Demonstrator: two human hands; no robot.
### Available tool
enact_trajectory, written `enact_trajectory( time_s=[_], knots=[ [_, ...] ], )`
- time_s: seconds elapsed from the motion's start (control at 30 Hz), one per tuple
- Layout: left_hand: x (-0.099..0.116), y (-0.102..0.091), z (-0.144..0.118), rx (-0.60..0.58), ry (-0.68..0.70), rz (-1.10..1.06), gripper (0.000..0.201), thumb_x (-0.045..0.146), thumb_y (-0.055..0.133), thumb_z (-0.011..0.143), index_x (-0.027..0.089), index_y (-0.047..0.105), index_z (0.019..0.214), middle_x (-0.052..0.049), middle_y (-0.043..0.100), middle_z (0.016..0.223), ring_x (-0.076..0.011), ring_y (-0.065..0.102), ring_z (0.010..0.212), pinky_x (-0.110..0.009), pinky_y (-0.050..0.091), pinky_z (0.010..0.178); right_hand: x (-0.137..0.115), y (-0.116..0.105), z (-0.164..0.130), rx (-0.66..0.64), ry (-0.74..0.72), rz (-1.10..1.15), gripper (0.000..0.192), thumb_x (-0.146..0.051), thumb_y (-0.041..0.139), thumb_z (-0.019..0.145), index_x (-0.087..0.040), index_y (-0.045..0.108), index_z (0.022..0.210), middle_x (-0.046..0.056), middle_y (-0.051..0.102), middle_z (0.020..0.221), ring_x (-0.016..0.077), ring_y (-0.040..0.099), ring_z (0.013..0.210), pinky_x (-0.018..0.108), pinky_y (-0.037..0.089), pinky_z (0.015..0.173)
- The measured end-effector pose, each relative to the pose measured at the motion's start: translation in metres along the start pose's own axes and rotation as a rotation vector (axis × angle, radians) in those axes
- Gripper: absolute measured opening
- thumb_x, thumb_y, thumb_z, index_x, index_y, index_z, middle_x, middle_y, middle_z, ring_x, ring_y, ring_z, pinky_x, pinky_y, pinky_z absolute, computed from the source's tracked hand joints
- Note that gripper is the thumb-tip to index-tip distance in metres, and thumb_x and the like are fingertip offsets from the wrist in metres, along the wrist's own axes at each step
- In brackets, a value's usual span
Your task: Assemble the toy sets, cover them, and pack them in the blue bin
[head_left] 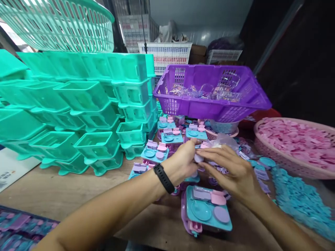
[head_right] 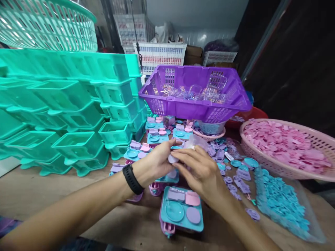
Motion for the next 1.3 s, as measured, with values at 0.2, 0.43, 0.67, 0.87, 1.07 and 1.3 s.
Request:
enact_trajectory(
  time_s=[0.2, 0.43, 0.67, 0.87, 1.07, 1.3],
  knots=[
    [0.042, 0.002, -0.002, 0.010, 0.386, 0.763, 0.017, 0.005, 0.051, 0.090, 0.018, 0.062, 0.091, -0.003, 0.064, 0.089, -0.0168, 0.062, 0.081, -0.029, 0.050, 0.076, 0.068, -0.004, -0.015, -0.027, 0.364, -0.035, 0.018, -0.036, 0.070, 0.093, -0.025, 0.080, 0.103, 0.007, 0.081, 0.099, 0.0265, 0.077, 0.085, 0.038, 0.062, 0.072],
    [0.025, 0.014, 0.000, -0.453, 0.735, 2.061, 0.054, -0.006, 0.047, 0.076, 0.016, 0.070, 0.119, -0.010, 0.068, 0.123, -0.0297, 0.054, 0.120, -0.046, 0.047, 0.097, 0.090, 0.036, -0.039, -0.098, 0.364, -0.053, 0.018, -0.024, 0.064, 0.095, -0.024, 0.081, 0.092, 0.006, 0.082, 0.093, 0.0261, 0.078, 0.086, 0.038, 0.063, 0.076],
    [0.013, 0.013, 0.001, -0.504, 0.752, 2.275, 0.049, -0.003, 0.047, 0.084, 0.012, 0.065, 0.127, -0.011, 0.065, 0.130, -0.0315, 0.049, 0.123, -0.047, 0.045, 0.092, 0.091, 0.035, -0.036, -0.126, 0.253, -0.045, 0.017, -0.020, 0.066, 0.093, -0.023, 0.082, 0.090, 0.008, 0.081, 0.091, 0.0249, 0.076, 0.086, 0.037, 0.063, 0.076],
    [0.011, 0.016, 0.004, -0.545, 0.805, 2.256, 0.051, -0.006, 0.046, 0.083, 0.013, 0.064, 0.127, -0.011, 0.065, 0.132, -0.0299, 0.048, 0.121, -0.045, 0.040, 0.091, 0.109, 0.032, -0.041, -0.127, 0.335, -0.010, 0.015, -0.024, 0.068, 0.092, -0.023, 0.083, 0.092, 0.007, 0.082, 0.093, 0.0254, 0.077, 0.086, 0.038, 0.063, 0.076],
    [0.008, 0.017, 0.009, -0.525, 0.766, 2.257, 0.048, -0.006, 0.048, 0.082, 0.012, 0.066, 0.123, -0.012, 0.066, 0.128, -0.0314, 0.050, 0.123, -0.048, 0.039, 0.094, 0.114, 0.038, -0.031, -0.323, 0.189, -0.025, 0.015, -0.022, 0.068, 0.092, -0.023, 0.083, 0.090, 0.009, 0.080, 0.089, 0.0239, 0.074, 0.082, 0.036, 0.058, 0.074],
    [0.008, 0.017, 0.011, -0.525, 0.750, 2.256, 0.055, -0.009, 0.043, 0.078, 0.014, 0.066, 0.123, -0.012, 0.065, 0.130, -0.0311, 0.050, 0.127, -0.047, 0.034, 0.094, 0.119, 0.037, -0.030, -0.364, 0.127, 0.015, 0.019, -0.024, 0.063, 0.095, -0.022, 0.082, 0.092, 0.009, 0.079, 0.091, 0.0217, 0.073, 0.082, 0.034, 0.056, 0.073]
  ],
)
Point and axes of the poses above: each hand's wrist, its own z-axis towards the middle knuckle, its own y-axis out of the palm, x = y × z, the point moved 7 cm from there along z, towards the middle knuckle
